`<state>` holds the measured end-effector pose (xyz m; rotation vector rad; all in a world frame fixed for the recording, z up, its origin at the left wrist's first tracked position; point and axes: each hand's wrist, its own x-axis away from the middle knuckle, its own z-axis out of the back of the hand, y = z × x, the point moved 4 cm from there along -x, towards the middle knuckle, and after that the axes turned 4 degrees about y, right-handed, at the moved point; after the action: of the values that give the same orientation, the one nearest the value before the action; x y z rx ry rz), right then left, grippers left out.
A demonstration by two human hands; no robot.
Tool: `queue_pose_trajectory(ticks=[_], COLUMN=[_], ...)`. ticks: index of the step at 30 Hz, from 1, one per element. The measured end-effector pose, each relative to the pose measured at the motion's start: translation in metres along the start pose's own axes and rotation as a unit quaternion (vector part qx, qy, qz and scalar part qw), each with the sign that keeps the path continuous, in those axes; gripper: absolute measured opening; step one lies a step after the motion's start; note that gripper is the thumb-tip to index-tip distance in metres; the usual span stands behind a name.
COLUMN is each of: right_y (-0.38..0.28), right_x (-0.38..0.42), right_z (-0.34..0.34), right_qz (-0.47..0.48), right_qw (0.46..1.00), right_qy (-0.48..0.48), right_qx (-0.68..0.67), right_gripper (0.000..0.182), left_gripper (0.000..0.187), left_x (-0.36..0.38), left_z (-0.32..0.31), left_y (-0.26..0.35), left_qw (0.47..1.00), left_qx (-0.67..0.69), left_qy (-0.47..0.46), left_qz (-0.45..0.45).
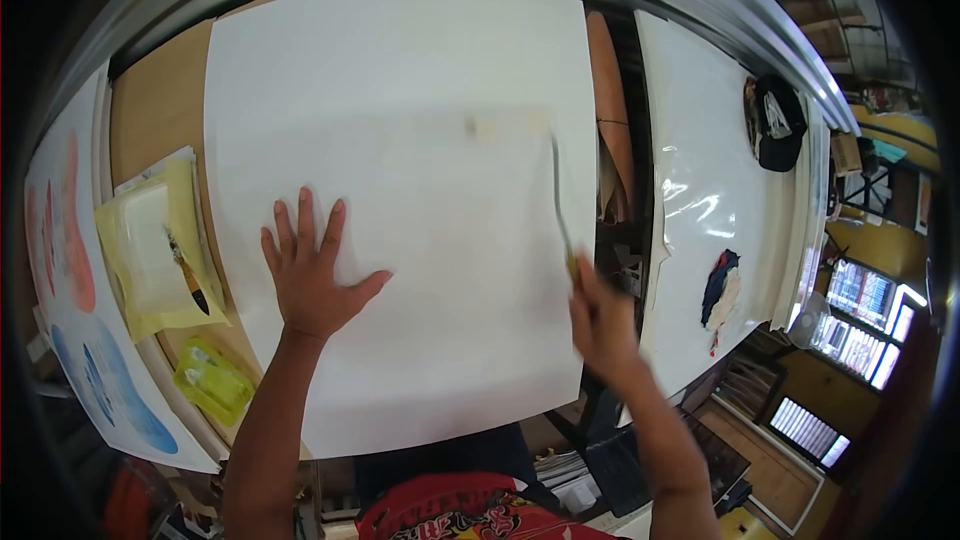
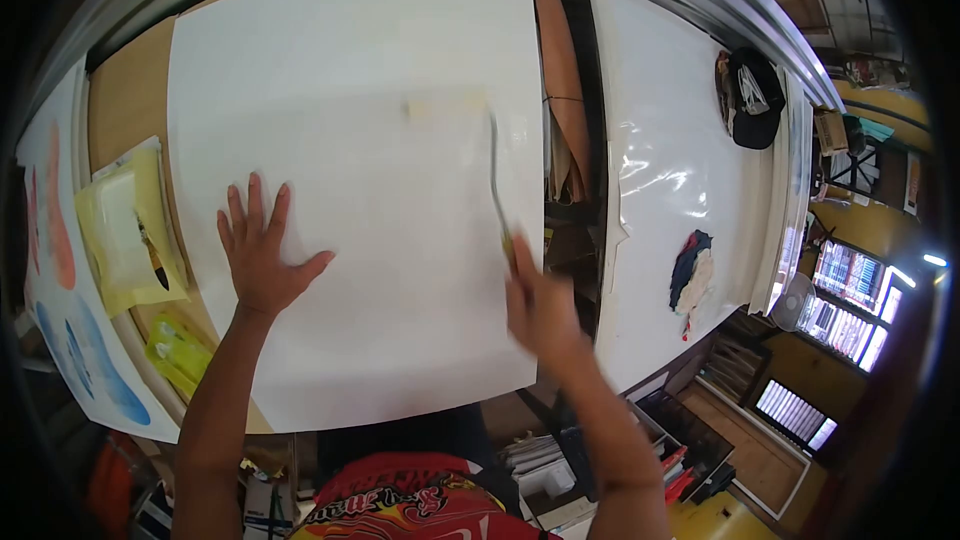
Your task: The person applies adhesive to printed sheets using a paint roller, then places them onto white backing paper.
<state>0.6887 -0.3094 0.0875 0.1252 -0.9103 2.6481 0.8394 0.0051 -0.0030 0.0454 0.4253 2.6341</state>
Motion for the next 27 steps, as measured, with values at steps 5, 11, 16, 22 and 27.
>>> queue_pose_trajectory(ticks=[5, 11, 16, 22, 27], right_y=[-0.022, -0.046, -0.072, -0.088, -0.082], right_x=[0.191, 0.05, -0.124, -0.111, 0.092], right_z=[0.015, -0.002, -0.036, -0.032, -0.031], right_qz=[-0.133, -0.087, 0.084, -0.005, -0.121], right_qw=[0.988, 0.995, 0.992, 0.999, 0.989], right_qy=[-0.084, -0.053, 0.097, 0.036, -0.078], right_qx=[-0.007, 0.002, -0.002, 0.027, 0.047], right_gripper=[0.053, 0.052, 0.046, 0.048, 0.052], left_gripper=[0.09, 0.085, 0.085, 0.074, 0.068], left_x=[0.001, 0.001, 0.002, 0.005, 0.007], left_z=[0.002, -0.001, 0.003, 0.001, -0.001], left_y=[-0.003, -0.009, -0.009, -0.008, -0.008], left_qw=[1.0, 0.999, 0.999, 1.0, 0.999], left_qx=[0.016, 0.036, 0.043, 0.022, 0.002], left_qy=[-0.011, -0.022, -0.021, 0.001, 0.028], left_qz=[-0.007, 0.001, -0.004, -0.018, -0.032])
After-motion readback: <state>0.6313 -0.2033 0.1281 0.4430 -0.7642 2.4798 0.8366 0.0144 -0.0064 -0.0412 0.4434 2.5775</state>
